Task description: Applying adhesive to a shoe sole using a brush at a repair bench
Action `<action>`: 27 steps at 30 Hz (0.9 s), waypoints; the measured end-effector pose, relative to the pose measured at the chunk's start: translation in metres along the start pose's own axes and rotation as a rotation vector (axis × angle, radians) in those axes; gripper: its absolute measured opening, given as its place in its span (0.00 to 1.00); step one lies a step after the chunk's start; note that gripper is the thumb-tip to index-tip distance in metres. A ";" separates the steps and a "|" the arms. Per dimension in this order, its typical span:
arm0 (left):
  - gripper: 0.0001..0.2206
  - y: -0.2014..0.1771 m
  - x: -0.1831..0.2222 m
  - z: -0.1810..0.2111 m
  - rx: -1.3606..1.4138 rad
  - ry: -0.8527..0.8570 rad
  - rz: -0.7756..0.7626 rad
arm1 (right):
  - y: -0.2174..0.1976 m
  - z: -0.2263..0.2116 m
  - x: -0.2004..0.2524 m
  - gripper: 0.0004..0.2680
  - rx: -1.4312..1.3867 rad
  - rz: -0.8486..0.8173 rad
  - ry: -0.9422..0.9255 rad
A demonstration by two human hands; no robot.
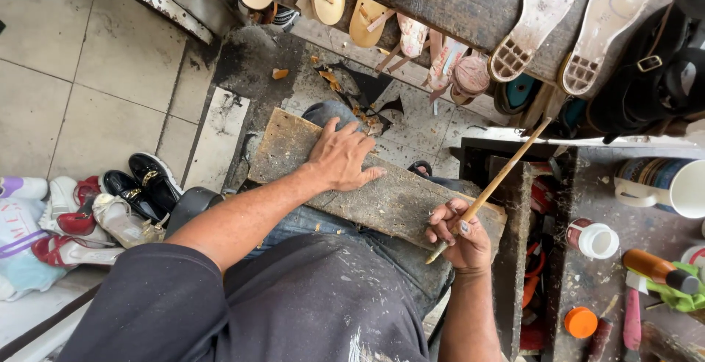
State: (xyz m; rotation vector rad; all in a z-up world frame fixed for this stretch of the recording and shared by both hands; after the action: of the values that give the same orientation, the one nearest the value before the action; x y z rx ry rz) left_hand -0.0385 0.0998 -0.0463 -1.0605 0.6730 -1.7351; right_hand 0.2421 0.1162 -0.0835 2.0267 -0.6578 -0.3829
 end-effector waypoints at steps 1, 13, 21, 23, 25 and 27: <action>0.32 0.003 -0.001 -0.003 -0.002 0.000 0.006 | -0.001 0.000 -0.002 0.17 0.003 -0.005 -0.001; 0.34 0.010 -0.005 -0.007 -0.009 0.007 0.022 | -0.001 0.002 0.000 0.17 0.006 -0.010 -0.008; 0.34 0.012 -0.004 -0.008 -0.035 -0.004 0.013 | 0.000 0.002 0.000 0.17 0.011 0.022 -0.001; 0.34 0.013 -0.004 -0.008 -0.030 -0.004 0.020 | -0.001 0.002 0.001 0.17 0.010 0.020 -0.008; 0.35 0.013 -0.004 -0.008 -0.024 -0.004 0.026 | 0.000 0.002 0.001 0.17 0.010 0.020 -0.013; 0.35 0.013 -0.004 -0.008 -0.017 -0.017 0.017 | 0.001 0.001 0.000 0.17 0.017 0.007 -0.008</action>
State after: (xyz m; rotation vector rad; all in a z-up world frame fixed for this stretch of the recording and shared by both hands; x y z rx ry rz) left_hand -0.0392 0.0980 -0.0625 -1.0768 0.6849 -1.7069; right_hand 0.2417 0.1150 -0.0832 2.0396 -0.6752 -0.3820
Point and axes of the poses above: each hand's wrist, its own x-axis away from the middle knuckle, its own y-axis out of the palm, z = x × y, the point moved 7 cm from there along -x, towards the middle knuckle, and after that the axes turned 8 degrees about -z, right-handed, at the moved point
